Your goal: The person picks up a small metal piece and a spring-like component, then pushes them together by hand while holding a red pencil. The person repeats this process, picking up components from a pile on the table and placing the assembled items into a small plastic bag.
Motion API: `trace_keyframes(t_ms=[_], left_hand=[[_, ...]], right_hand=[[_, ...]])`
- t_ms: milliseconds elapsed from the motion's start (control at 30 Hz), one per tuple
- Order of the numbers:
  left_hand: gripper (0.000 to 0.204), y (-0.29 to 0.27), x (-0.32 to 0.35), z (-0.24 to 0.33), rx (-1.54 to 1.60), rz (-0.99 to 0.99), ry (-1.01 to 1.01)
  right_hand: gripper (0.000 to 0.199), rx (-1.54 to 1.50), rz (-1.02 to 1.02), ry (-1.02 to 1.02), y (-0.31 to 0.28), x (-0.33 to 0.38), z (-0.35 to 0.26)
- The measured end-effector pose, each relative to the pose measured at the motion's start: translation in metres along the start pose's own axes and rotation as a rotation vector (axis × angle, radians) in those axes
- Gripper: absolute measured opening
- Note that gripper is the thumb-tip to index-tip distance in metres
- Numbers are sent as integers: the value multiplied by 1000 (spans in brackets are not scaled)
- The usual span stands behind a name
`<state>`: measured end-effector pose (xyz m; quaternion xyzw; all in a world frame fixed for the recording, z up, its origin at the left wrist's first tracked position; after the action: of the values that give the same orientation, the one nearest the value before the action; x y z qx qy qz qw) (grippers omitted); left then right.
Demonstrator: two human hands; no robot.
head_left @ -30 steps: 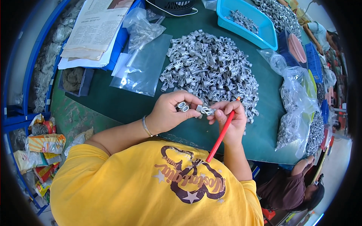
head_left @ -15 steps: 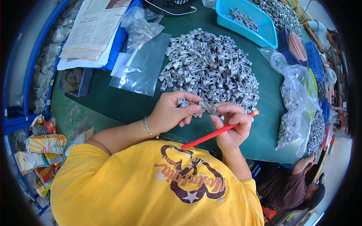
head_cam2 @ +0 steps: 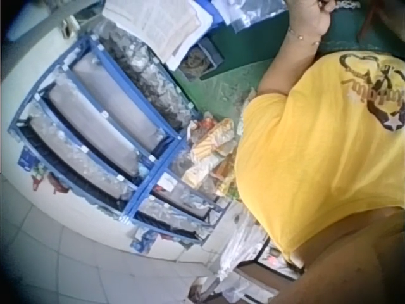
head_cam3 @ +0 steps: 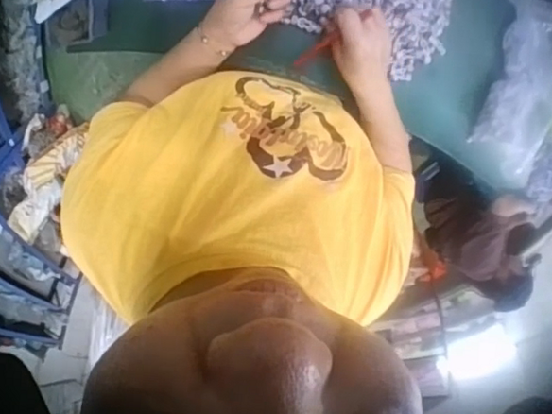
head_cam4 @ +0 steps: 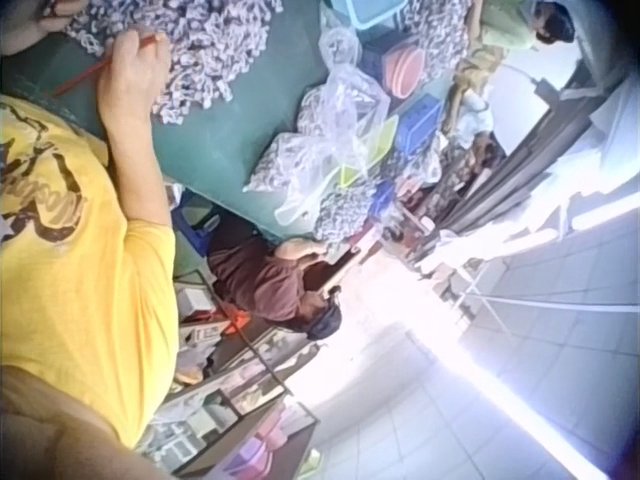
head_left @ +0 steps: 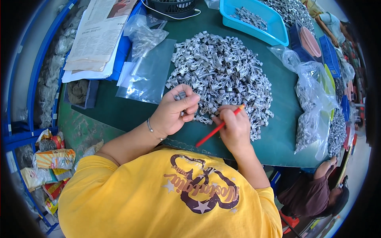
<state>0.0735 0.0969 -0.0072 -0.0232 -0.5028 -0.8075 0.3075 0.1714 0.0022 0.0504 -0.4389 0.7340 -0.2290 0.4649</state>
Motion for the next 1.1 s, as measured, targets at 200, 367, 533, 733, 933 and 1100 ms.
trace_keyframes(t_ms=[200,367,533,733,933,1100], left_hand=[[14,2,4,-2,-248,36,29],[15,-2,5,-1,-434,71,47],[13,0,6,-2,-522,101,60],[31,27,10,20,-1096,-62,520],[23,37,13,15,-1090,-126,426],[20,31,14,15,-1093,-89,398]], right_hand=[[20,15,-1,1,2,-1,-3],[30,-30,30,114,9,6,-3],[24,-250,144,219,7,8,6],[32,-1080,178,655,1,17,33],[27,-1242,196,642,-1,15,30],[20,-1356,134,784,15,21,31]])
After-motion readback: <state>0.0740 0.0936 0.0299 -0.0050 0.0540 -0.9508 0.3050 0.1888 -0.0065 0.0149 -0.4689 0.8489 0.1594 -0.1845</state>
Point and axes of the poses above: each hand's wrist, its own x-axis away from the middle knuckle, its own y-axis out of the palm, z = x × y, the point moved 8 cm from there along -x, towards the middle knuckle, and after that the axes turned 2 degrees about z, right-handed, at the moved point
